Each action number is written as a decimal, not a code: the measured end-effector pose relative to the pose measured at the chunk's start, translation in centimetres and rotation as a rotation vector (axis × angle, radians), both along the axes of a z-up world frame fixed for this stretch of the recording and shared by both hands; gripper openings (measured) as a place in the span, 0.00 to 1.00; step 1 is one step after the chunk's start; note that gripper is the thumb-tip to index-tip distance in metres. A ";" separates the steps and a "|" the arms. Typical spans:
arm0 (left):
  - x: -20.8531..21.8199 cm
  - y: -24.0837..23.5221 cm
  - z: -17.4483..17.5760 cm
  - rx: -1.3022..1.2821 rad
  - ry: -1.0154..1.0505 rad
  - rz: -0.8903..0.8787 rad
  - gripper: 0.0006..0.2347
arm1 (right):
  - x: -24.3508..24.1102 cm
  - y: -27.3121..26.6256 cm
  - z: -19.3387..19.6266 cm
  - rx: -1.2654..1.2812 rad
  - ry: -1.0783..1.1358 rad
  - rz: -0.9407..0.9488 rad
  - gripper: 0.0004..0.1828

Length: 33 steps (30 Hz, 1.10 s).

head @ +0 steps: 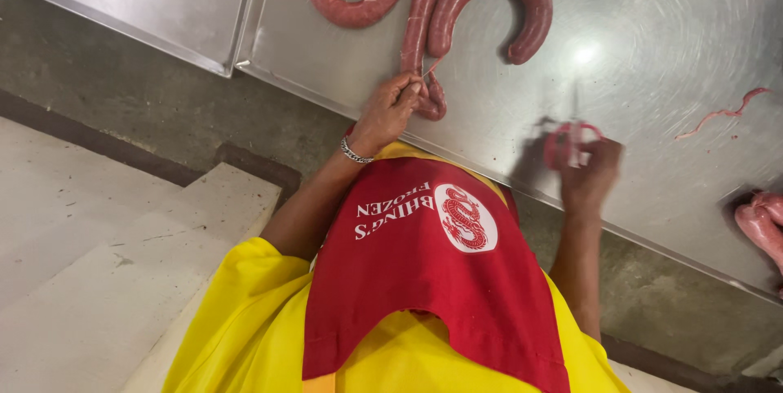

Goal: The person ties long meat-filled casings into individual sausage links by hand and cuts the excess string using a pair of scissors.

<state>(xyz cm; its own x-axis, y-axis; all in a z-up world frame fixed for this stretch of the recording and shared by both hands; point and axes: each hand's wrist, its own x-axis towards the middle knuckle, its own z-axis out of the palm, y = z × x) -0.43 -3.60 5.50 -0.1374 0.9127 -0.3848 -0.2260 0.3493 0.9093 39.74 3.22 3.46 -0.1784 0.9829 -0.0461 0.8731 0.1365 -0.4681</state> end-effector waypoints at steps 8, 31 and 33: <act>-1.2 0.1 1.4 0.002 0.157 -0.064 0.08 | -19.1 -0.8 6.9 0.115 -0.079 0.503 0.36; 0.6 5.0 7.6 0.206 -0.418 -0.365 0.11 | -18.2 -3.1 6.1 -0.598 0.850 0.168 0.23; -2.1 5.2 7.7 -0.146 -0.228 -0.178 0.11 | -20.8 -2.7 9.3 -0.696 0.782 0.183 0.20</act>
